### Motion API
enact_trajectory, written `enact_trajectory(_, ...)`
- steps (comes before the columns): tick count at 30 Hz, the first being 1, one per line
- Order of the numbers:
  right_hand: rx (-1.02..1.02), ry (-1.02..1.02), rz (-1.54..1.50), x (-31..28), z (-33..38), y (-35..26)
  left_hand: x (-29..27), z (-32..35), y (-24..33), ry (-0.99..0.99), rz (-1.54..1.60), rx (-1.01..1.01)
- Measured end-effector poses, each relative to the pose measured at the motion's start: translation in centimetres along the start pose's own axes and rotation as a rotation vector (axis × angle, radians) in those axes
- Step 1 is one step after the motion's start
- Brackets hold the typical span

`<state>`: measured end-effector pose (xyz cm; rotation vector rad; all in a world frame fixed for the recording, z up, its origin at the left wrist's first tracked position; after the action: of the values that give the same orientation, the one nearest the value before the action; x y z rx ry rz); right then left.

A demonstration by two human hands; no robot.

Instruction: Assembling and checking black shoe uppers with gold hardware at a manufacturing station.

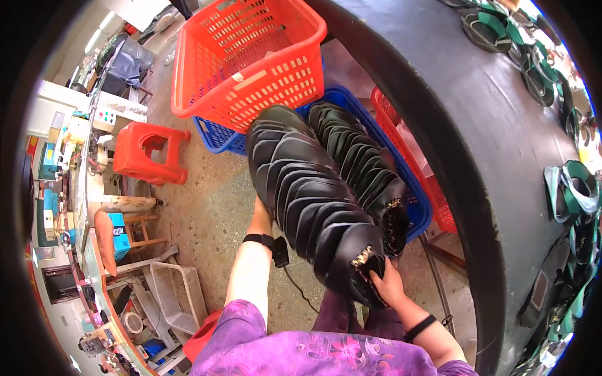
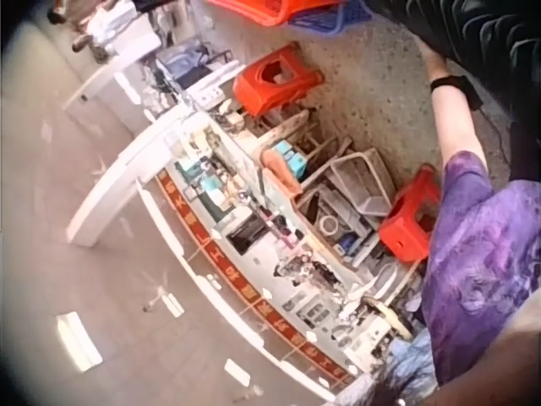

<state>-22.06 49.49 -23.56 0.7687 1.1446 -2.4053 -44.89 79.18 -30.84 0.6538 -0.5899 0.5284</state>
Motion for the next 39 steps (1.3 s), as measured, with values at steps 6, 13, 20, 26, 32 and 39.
enact_trajectory(6, -0.021, -0.077, 0.203, 8.7, -10.5, 4.1, -4.2, -3.0, -8.0, 0.271, -0.818, 0.457)
enact_trajectory(13, -0.02, -0.226, 0.362, 10.0, -11.5, 2.7, -5.8, -5.0, -7.0, 0.302, -0.857, 0.562)
enact_trajectory(20, -0.093, -0.252, 0.33, 6.6, -9.6, 2.9, -6.5, -3.5, -5.0, 0.351, -1.067, 0.479)
enact_trajectory(26, -0.001, -0.179, 0.318, -0.4, -0.5, 12.2, -6.9, 2.4, -7.4, 0.33, -0.803, 0.371)
enact_trajectory(32, 0.572, -0.262, 0.399, -2.4, 18.5, 30.3, -11.4, 10.0, -12.6, -0.063, -1.219, -0.665)
enact_trajectory(39, 0.921, -0.612, 0.126, -5.4, 34.6, 26.0, 13.6, 4.3, -22.2, -0.608, -1.708, -0.615)
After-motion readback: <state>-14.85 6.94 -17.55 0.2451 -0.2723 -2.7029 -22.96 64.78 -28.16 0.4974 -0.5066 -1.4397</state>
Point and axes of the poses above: each hand's wrist, its own z-axis away from the middle knuckle, its own x-axis out of the palm, y = z × x, the point moved 4 cm from there along -z, towards the middle knuckle, and after that the axes turned 12 degrees about z, right-handed, at the moved point
